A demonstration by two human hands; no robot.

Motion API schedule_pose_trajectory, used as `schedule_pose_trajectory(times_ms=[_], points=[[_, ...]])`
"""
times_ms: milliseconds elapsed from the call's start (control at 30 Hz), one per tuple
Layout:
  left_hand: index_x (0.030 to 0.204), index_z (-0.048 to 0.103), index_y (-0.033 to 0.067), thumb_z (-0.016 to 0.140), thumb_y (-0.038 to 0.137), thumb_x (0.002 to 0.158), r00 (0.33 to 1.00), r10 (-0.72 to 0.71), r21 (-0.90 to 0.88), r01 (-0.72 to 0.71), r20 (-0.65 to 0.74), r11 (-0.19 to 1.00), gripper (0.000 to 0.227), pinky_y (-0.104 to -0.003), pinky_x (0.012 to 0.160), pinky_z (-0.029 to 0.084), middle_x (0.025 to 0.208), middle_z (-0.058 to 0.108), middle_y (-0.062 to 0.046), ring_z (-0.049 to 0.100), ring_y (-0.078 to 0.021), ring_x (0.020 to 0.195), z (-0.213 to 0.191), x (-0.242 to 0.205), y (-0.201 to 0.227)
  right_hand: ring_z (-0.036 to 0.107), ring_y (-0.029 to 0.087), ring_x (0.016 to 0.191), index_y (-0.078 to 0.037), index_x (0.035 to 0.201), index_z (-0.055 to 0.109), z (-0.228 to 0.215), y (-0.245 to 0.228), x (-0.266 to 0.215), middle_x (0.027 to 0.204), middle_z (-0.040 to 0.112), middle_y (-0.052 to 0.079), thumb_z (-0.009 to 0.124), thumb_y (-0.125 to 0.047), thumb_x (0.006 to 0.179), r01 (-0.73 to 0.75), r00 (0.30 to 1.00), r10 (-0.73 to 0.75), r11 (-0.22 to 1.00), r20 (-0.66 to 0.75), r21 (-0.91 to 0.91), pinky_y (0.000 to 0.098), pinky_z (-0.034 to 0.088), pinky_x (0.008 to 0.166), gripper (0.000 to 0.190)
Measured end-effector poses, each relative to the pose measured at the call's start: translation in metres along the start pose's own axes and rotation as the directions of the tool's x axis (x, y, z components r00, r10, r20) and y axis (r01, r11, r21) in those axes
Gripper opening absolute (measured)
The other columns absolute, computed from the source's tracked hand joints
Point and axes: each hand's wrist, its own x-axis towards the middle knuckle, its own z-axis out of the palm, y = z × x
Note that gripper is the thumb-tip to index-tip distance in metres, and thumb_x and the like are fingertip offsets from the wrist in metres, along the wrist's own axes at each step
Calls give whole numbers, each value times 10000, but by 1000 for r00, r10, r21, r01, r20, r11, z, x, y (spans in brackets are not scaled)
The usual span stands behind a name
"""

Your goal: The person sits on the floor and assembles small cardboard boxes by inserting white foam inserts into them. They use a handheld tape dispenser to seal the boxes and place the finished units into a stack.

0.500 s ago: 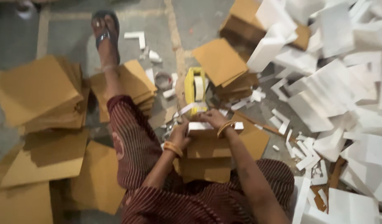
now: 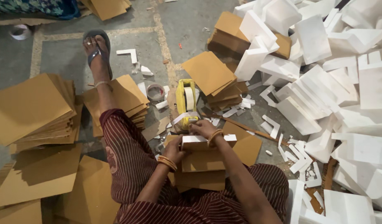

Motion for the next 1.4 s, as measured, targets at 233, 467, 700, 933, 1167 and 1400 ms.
schedule_pose_trajectory(times_ms=[233, 467, 700, 933, 1167, 1400], points=[[1257, 638, 115, 719, 57, 765, 993, 70, 104, -59, -99, 993, 502, -423, 921, 555, 1194, 706, -165, 671, -380, 1123, 14, -5, -15, 733, 255, 775, -13, 940, 815, 2, 4, 16, 878, 793, 153, 777, -300, 815, -45, 997, 70, 898, 41, -437, 374, 567, 732, 316], [1231, 611, 85, 790, 84, 753, 972, 159, 147, -134, -174, 980, 511, -436, 959, 511, 1250, 649, -163, 622, -388, 1154, 15, -23, -5, 742, 201, 874, -77, 1032, 824, -6, 33, 32, 981, 804, 106, 775, -317, 772, 55, 972, 66, 866, 223, -497, 338, 570, 820, 357], [1218, 622, 84, 771, 57, 760, 971, 151, 164, -121, -186, 979, 483, -445, 928, 522, 1188, 647, -162, 625, -407, 1102, 11, -24, 3, 726, 265, 1019, -89, 1159, 769, -13, 20, 28, 1170, 765, 143, 844, -397, 716, -65, 971, 203, 732, 126, -678, 388, 558, 889, 544], [1214, 633, 94, 773, 6, 704, 966, 163, 276, -105, -199, 955, 536, -469, 915, 511, 1220, 623, -175, 608, -416, 1102, 14, -22, -6, 708, 283, 1052, -133, 1142, 767, -21, -5, -12, 1168, 762, 130, 752, -358, 796, 90, 968, -227, 708, -105, -700, 399, 557, 905, 413], [1157, 630, 97, 821, 104, 731, 976, 103, 221, -59, -192, 973, 466, -473, 877, 507, 1137, 629, -156, 616, -399, 1062, 13, -18, -1, 687, 282, 1083, -155, 1247, 687, 2, -74, -106, 1171, 721, 107, 679, -562, 853, 276, 961, -224, 794, 161, -541, 418, 545, 921, 566], [1069, 628, 83, 834, 153, 733, 972, 112, 148, -82, -207, 986, 401, -463, 869, 510, 1058, 642, -151, 625, -384, 1027, 26, -14, -24, 661, 329, 1149, -129, 1232, 709, -1, -43, -63, 1214, 714, 146, 774, -638, 770, 345, 923, -88, 625, 375, -700, 432, 510, 1000, 691]])
